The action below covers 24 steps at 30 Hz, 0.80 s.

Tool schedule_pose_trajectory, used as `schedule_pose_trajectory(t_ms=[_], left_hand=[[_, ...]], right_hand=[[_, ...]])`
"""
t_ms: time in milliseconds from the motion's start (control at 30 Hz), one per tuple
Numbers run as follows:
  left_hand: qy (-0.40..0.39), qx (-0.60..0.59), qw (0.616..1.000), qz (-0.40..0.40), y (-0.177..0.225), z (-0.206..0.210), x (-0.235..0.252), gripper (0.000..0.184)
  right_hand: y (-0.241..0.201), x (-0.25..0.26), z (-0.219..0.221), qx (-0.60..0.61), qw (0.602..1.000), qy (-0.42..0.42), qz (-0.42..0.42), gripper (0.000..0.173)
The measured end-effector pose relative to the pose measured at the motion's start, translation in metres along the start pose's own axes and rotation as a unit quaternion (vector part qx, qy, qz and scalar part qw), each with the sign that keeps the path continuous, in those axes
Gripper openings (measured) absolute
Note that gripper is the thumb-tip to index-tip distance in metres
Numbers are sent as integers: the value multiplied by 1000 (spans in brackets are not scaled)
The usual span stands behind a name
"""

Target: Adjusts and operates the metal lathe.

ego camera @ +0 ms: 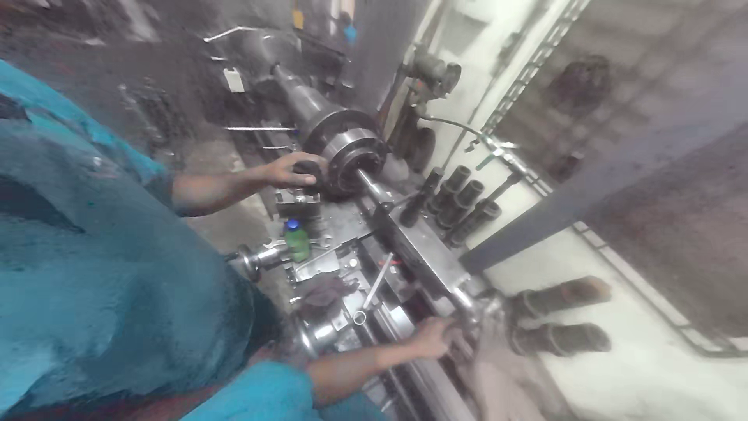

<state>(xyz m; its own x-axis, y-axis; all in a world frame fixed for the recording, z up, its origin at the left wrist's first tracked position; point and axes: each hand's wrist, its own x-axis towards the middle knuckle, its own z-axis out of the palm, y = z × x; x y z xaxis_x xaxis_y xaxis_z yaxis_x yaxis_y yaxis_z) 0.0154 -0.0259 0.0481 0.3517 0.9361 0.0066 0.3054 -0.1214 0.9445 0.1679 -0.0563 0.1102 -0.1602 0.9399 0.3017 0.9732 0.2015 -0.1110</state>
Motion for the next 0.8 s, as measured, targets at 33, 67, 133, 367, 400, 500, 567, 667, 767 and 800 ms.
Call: schedule_pose_trajectory(t_ms=[33,67,133,367,400,500,567,667,767,800], left_hand=[[-7,13,1000,-5,4,-4,1,44],[-19,29,999,-13,7,-8,1,44],[-30,47,998,-26,12,-14,3,44],[-40,69,993,-87,44,-24,8,49],[-38,70,992,-99,47,-24,11,51],[-53,64,988,-127,57,-25,17,56],[-66,58,988,-127,57,-30,20,56],[-62,20,993,-100,54,-32,22,55],[-52,-8,997,-55,51,-25,16,45],[-49,-5,998,-48,46,-22,13,46]], right_hand=[[-1,1,8,5,1000,11,-8,121],[0,1,17,19,999,31,-12,115],[1,8,27,22,997,73,-13,98],[8,30,21,-42,995,86,30,100],[9,33,19,-35,995,83,37,100],[9,36,3,-13,997,64,37,97],[8,39,-1,3,998,46,42,99],[9,50,-9,6,998,-5,62,103],[18,67,-21,11,995,-71,69,103],[19,73,-26,22,993,-93,68,102]])
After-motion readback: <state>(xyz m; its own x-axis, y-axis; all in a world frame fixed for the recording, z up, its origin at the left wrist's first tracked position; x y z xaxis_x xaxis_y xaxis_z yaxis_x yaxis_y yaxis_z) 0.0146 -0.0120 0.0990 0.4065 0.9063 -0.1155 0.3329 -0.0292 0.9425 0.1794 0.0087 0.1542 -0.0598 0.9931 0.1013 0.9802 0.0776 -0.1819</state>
